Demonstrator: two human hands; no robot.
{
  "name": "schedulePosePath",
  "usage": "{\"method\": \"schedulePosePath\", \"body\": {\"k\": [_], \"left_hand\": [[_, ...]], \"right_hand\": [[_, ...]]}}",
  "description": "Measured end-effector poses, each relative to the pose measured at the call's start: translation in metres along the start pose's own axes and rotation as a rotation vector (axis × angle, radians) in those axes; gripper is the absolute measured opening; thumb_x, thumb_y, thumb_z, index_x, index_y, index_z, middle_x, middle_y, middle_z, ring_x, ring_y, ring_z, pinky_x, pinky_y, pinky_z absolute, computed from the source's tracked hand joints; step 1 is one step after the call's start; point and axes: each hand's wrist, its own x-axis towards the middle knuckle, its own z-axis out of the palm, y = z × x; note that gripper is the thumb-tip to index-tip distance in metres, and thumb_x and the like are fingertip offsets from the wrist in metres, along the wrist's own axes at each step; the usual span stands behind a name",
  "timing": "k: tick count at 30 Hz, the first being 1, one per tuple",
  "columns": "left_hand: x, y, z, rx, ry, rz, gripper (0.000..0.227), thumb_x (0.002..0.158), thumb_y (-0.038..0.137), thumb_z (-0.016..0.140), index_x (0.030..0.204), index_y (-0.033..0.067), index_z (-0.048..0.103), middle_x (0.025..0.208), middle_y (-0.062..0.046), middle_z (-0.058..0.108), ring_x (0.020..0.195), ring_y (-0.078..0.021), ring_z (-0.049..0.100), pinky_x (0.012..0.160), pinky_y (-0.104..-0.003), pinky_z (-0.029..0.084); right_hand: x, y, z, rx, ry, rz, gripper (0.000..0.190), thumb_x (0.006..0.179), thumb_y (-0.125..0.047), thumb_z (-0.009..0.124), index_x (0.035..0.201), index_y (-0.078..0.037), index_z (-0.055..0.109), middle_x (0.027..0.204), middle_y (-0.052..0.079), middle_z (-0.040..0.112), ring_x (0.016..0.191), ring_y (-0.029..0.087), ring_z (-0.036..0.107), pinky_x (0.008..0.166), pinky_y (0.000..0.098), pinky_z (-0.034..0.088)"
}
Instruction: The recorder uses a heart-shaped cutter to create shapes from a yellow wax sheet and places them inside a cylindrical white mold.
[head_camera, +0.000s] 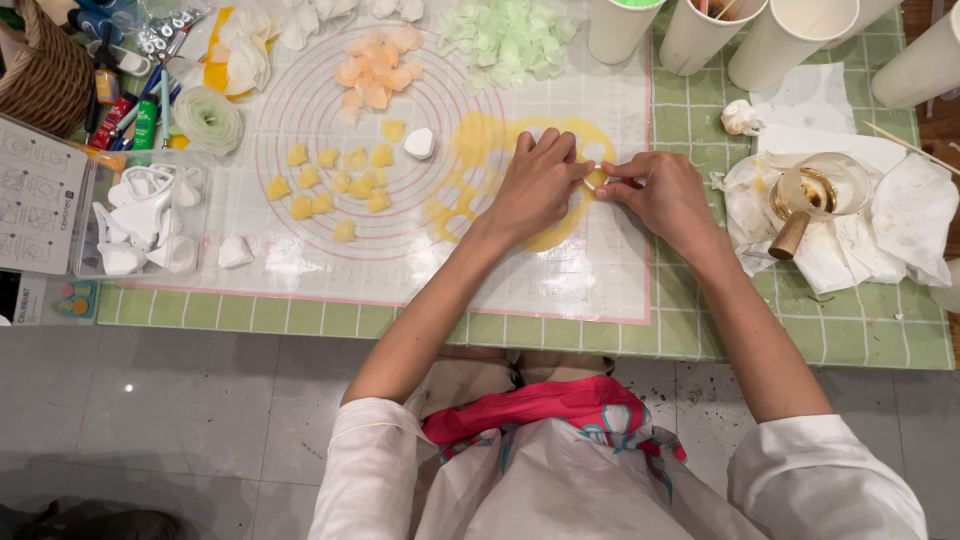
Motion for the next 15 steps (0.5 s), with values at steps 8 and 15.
{"method": "schedulePosePath", "body": {"k": [8, 15], "left_hand": [[-0.001, 0.012, -0.003, 0.137, 0.004, 0.052, 0.025, 0.088, 0.01, 0.066, 0.111, 0.0022, 0.075, 0.097, -0.007, 0.055, 0.101, -0.0232, 0.051, 0.084, -0.042, 0.034], [-0.001, 0.016, -0.007, 0.146, 0.001, 0.044, 0.026, 0.087, 0.011, 0.067, 0.109, -0.0011, 0.074, 0.098, -0.009, 0.055, 0.103, -0.0251, 0.05, 0.084, -0.043, 0.034]], "right_hand": [[0.007, -0.006, -0.003, -0.085, -0.072, 0.081, 0.033, 0.079, -0.031, 0.088, 0.106, -0.012, 0.082, 0.087, 0.016, 0.075, 0.074, 0.032, 0.071, 0.07, 0.0416, 0.053], [0.009, -0.007, -0.003, -0.071, -0.102, 0.113, 0.032, 0.079, -0.031, 0.087, 0.106, -0.014, 0.081, 0.085, 0.015, 0.075, 0.073, 0.031, 0.071, 0.071, 0.0413, 0.053]]}}
